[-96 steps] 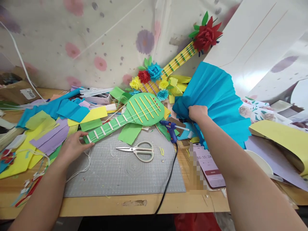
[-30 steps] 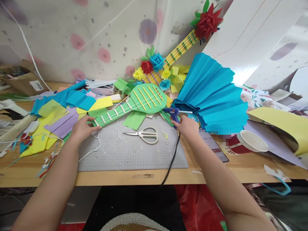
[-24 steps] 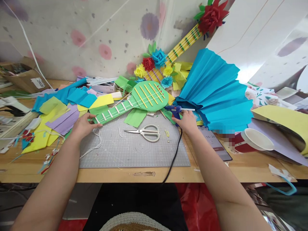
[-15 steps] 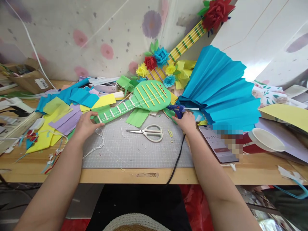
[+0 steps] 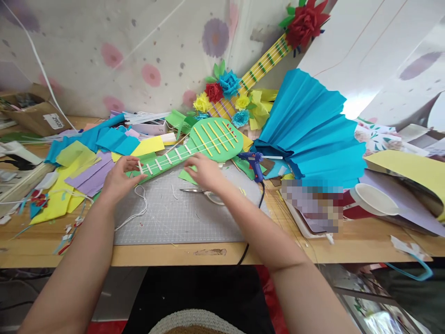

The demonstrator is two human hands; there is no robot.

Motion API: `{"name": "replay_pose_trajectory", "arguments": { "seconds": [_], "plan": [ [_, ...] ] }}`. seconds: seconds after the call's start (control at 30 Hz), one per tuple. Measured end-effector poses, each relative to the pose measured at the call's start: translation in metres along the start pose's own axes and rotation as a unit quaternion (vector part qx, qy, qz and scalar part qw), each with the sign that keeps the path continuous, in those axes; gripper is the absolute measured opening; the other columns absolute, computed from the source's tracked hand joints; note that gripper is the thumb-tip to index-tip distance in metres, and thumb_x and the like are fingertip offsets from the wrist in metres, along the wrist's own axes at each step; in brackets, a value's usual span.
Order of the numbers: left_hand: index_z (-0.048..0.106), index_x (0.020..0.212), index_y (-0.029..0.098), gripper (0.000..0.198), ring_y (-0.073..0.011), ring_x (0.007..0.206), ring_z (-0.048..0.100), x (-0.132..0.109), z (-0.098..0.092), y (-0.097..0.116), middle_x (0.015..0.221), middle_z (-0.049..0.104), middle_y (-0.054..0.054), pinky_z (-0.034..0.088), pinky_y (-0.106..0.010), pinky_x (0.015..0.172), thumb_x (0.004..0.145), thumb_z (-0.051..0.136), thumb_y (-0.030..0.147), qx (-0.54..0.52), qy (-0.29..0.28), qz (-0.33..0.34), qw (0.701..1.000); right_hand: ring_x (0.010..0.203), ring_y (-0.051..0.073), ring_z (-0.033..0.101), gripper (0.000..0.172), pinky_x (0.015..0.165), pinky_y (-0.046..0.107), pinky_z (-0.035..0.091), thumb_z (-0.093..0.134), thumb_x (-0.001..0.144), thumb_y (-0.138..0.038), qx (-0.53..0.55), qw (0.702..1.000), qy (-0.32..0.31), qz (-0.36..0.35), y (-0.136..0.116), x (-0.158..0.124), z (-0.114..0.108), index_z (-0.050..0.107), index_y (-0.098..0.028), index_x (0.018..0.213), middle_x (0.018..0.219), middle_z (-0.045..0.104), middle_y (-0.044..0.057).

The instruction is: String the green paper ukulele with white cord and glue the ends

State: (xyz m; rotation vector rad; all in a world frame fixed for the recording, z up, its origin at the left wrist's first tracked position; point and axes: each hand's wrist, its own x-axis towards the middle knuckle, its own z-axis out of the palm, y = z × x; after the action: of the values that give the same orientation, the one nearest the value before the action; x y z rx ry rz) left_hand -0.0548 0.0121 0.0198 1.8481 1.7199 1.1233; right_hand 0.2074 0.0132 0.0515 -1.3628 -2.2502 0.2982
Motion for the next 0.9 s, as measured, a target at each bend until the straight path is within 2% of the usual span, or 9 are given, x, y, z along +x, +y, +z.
{"name": "replay_pose_trajectory", "arguments": {
  "seconds": [0.07,0.13,0.27,0.47,0.67,0.9],
  "plan": [
    [0.05,0.104,0.022,0.046,-0.0184,0.092,0.062,0.0,0.002,-0.002,0.102,0.065,-0.003,0.05,-0.032,0.08,0.063,0.068,0.029,-0.021,-0.003,0.015,1.0,0.096,0.019,0.053,0.019,0.078,0.03,0.038,0.049,0.09,-0.029,0.022,0.998,0.003,-0.06,-0.023,0.027,0.024,0.067,-0.025,0.09,0.102,0.06,0.005],
    [0.051,0.104,0.022,0.045,-0.0175,0.089,0.063,0.0,0.004,-0.004,0.107,0.063,-0.003,0.051,-0.033,0.081,0.063,0.068,0.029,-0.044,-0.013,0.023,0.999,0.101,0.021,0.05,0.02,0.085,0.032,0.036,0.049,0.091,-0.026,0.012,0.996,0.009,-0.09,-0.038,0.05,0.044,0.069,-0.024,0.091,0.104,0.06,0.006],
    [0.051,0.102,0.021,0.044,-0.0151,0.084,0.063,0.001,0.008,-0.01,0.112,0.06,-0.005,0.053,-0.033,0.079,0.062,0.069,0.028,-0.078,-0.02,0.024,0.996,0.098,0.024,0.047,0.017,0.085,0.036,0.033,0.055,0.087,-0.024,-0.01,0.991,-0.019,-0.13,-0.047,0.075,0.071,0.071,-0.022,0.09,0.1,0.06,0.007],
    [0.052,0.099,0.02,0.043,-0.0148,0.083,0.063,0.002,0.012,-0.014,0.111,0.059,-0.006,0.054,-0.034,0.078,0.061,0.071,0.026,-0.093,-0.018,0.021,0.995,0.098,0.023,0.045,0.012,0.082,0.035,0.031,0.06,0.083,-0.026,0.007,0.991,-0.033,-0.131,-0.04,0.075,0.086,0.071,-0.022,0.087,0.096,0.059,0.006],
    [0.055,0.098,0.02,0.043,-0.0136,0.079,0.062,0.003,0.014,-0.016,0.11,0.058,-0.006,0.055,-0.035,0.077,0.059,0.072,0.026,-0.09,-0.005,0.018,0.996,0.097,0.022,0.046,0.016,0.081,0.035,0.029,0.056,0.087,-0.027,0.014,0.989,0.01,-0.145,-0.039,0.066,0.095,0.071,-0.022,0.089,0.097,0.061,0.006],
    [0.059,0.096,0.018,0.047,-0.0152,0.079,0.061,0.006,0.019,-0.026,0.096,0.062,-0.004,0.054,-0.034,0.076,0.054,0.077,0.027,-0.121,0.0,0.014,0.993,0.094,0.021,0.046,0.017,0.081,0.035,0.028,0.055,0.088,-0.026,-0.001,0.987,0.046,-0.154,-0.036,0.062,0.102,0.071,-0.02,0.088,0.096,0.063,0.006]
  ]
}}
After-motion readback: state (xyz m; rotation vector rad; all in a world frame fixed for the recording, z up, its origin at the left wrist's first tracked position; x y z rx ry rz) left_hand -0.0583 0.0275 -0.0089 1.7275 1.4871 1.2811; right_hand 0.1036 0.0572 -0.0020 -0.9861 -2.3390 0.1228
